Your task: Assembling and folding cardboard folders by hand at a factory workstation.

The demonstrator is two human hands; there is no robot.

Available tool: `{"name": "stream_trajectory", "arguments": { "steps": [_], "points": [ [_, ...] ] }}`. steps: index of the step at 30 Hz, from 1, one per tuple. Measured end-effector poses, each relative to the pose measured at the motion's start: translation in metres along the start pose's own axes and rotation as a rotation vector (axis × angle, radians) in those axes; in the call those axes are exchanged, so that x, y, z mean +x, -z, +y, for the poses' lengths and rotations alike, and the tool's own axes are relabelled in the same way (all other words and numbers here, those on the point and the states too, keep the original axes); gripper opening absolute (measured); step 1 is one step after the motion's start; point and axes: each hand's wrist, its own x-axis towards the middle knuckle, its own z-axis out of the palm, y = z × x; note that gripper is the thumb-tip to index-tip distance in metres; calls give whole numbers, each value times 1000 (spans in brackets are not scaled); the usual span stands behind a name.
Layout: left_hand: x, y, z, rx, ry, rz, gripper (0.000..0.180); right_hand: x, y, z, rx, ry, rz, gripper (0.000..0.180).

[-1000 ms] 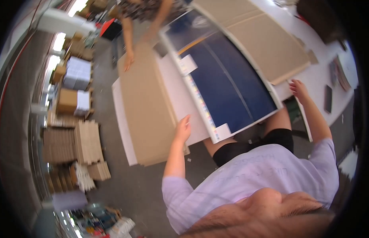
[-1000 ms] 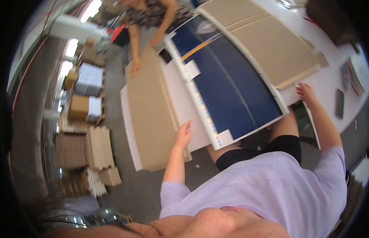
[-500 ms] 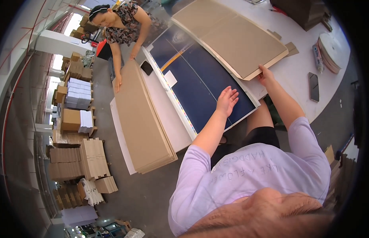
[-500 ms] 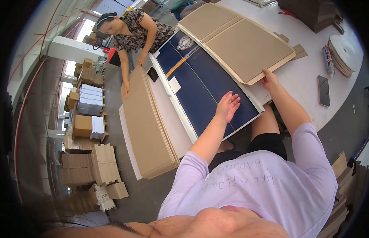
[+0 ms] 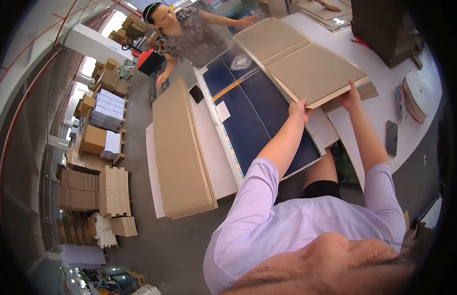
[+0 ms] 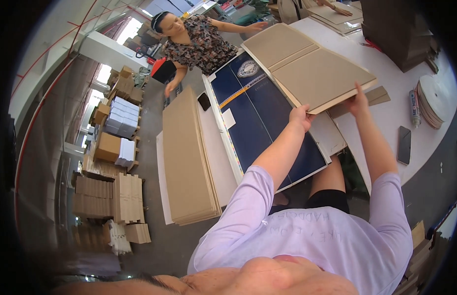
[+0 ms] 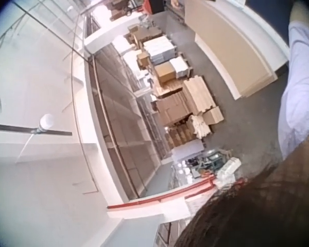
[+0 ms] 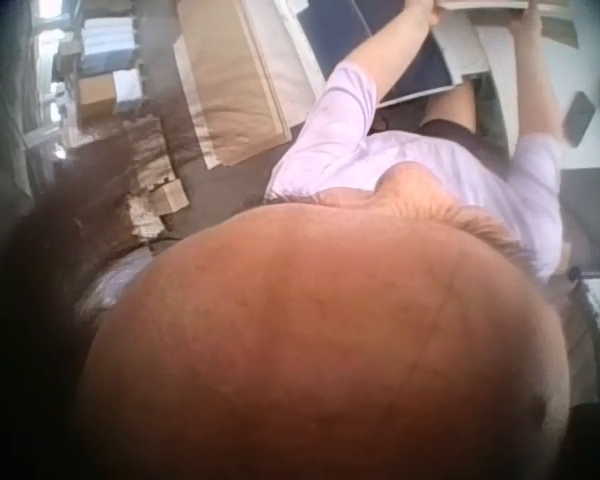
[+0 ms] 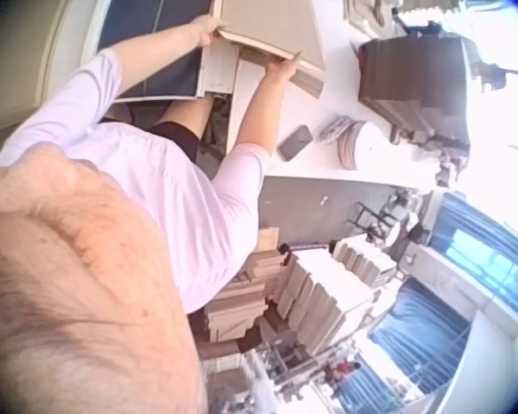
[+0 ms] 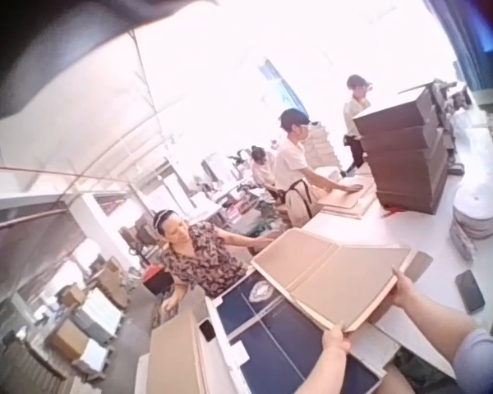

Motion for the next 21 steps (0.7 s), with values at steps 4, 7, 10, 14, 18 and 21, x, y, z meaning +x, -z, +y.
{"name": "stream_trajectory", "arguments": {
  "steps": [4,7,10,14,18,21],
  "points": [
    [-10,-7,-7,89,-5,-57,24,89,65,-92,-189,177,276,27],
    [-6,0,0,49,-4,-67,24,113,57,-103,-376,162,318,23],
    [-13,-7,4,22,6,-74,22,120,56,-121,-438,125,310,14],
    [-13,-4,19,5,-26,-130,21,115,39,-131,-439,132,302,8],
    [-32,-17,31,15,-33,-141,23,99,42,-152,-326,203,233,7],
    [-68,6,54,-27,-88,-174,27,69,39,-141,-374,113,135,9]
  ]
}}
